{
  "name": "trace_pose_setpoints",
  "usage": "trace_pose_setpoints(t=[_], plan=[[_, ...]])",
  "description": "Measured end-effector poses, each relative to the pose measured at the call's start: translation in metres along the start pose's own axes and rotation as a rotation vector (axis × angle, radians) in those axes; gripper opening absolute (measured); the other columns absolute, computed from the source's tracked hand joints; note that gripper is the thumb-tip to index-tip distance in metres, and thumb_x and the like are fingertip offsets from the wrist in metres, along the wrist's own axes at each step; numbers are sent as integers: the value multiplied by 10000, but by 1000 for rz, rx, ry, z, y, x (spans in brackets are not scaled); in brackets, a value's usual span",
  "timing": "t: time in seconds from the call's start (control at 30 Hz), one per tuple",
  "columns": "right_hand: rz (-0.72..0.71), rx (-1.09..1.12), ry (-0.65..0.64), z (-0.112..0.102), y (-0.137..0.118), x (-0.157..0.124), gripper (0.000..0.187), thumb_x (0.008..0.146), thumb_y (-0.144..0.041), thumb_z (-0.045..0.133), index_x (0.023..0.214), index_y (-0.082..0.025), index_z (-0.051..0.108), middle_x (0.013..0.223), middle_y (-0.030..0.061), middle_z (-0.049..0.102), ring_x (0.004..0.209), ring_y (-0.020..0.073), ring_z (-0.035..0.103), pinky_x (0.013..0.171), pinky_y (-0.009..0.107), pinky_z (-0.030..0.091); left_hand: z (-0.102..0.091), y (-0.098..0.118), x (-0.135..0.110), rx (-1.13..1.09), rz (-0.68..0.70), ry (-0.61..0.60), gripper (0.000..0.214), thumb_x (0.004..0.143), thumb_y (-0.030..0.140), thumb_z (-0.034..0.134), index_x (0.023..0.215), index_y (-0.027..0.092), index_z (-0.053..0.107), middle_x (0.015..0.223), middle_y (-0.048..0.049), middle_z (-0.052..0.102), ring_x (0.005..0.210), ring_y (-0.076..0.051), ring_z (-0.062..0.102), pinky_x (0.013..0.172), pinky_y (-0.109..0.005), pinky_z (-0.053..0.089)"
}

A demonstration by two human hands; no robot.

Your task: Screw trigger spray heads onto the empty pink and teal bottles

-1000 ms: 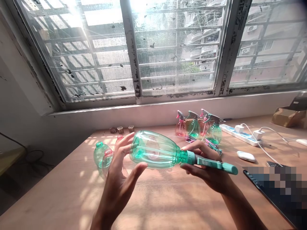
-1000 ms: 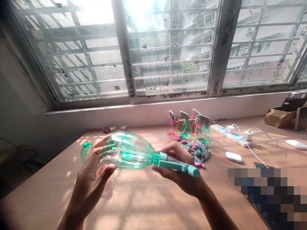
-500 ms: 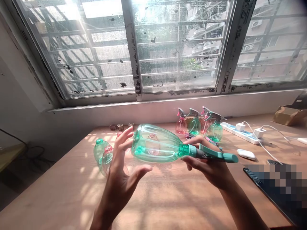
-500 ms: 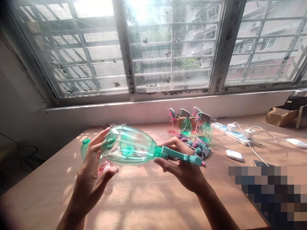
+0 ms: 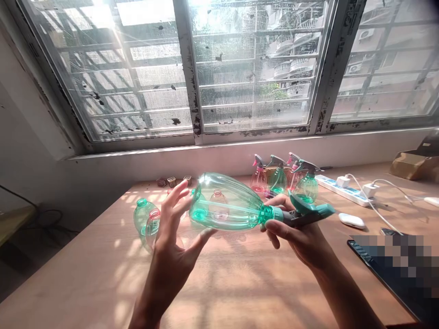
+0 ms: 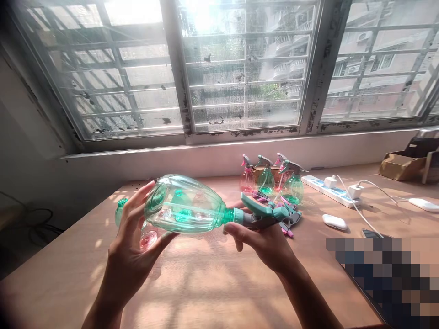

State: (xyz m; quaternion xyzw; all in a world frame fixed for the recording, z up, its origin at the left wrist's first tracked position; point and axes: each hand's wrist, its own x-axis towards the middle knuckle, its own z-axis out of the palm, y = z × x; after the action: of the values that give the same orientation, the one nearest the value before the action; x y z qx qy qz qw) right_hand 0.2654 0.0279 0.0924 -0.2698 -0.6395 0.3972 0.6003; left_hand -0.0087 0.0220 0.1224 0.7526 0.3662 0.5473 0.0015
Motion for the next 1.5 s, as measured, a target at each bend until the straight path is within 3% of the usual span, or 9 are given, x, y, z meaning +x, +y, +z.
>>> trace_pose_setpoints(t=[0.2,0.4,0.6,0.77,0.9,1.07,1.27,1.43,1.5], plan=[[-64,-85,58,7,-6,-4,266,924,-368,901,1079,-268,709,633,-59,731,573,199,733,614,356,624,-2,1,-1,-62,-99,-58,509,1022,637,634,1446,360,596,1755,-80,404,1625,-376,376,1308,-646,367],[-72,-86,70,9,-7,-5,256,907,-330,917,1055,-268,718,624,-69,709,520,178,700,530,316,584,-2,-1,-1,-216,-248,-81,357,1056,572,618,1295,320,701,1763,-75,389,1640,-383,355,1280,-615,427],[-48,13,88,1,0,0,230,971,-410,840,1126,-301,711,551,-66,673,589,260,776,643,425,642,1,2,-3,-71,-87,-93,470,1053,451,683,1506,454,561,1809,-2,310,1674,-336,301,1322,-640,363],[-52,0,102,-2,2,1,207,983,-438,817,1097,-296,718,539,-64,668,612,284,799,685,457,650,1,5,-4,7,-19,-101,530,1046,436,696,1537,431,498,1800,-39,333,1690,-318,263,1328,-634,352],[-56,-50,114,6,-3,-2,228,945,-358,869,1107,-285,727,611,-48,723,610,235,771,603,370,634,1,4,-3,-46,-121,-94,501,1041,605,627,1477,361,593,1796,-69,348,1671,-362,297,1320,-652,351],[-114,-104,122,15,-8,-1,274,838,-249,957,1004,-262,740,767,-24,787,641,173,752,558,261,620,4,3,0,-203,-295,-52,466,1061,602,589,1422,325,685,1752,-76,436,1611,-378,427,1218,-574,525],[-64,66,86,0,2,0,209,999,-337,821,1162,-315,691,695,-51,758,582,168,714,560,282,586,8,4,0,-155,-221,-43,460,999,483,755,1445,436,654,1739,-19,449,1576,-357,478,1222,-571,519],[-73,0,88,-2,-1,-2,232,989,-303,830,1177,-305,695,668,-61,735,558,166,701,605,320,612,10,6,-2,-146,-195,-78,596,946,516,813,1496,408,611,1736,-41,452,1606,-333,425,1207,-518,536],[-78,-46,107,4,-4,-3,228,957,-288,863,1132,-289,717,655,-66,718,557,156,689,576,296,614,10,7,-3,-179,-196,-38,503,990,557,741,1457,398,646,1689,-40,518,1587,-333,455,1186,-507,555]])
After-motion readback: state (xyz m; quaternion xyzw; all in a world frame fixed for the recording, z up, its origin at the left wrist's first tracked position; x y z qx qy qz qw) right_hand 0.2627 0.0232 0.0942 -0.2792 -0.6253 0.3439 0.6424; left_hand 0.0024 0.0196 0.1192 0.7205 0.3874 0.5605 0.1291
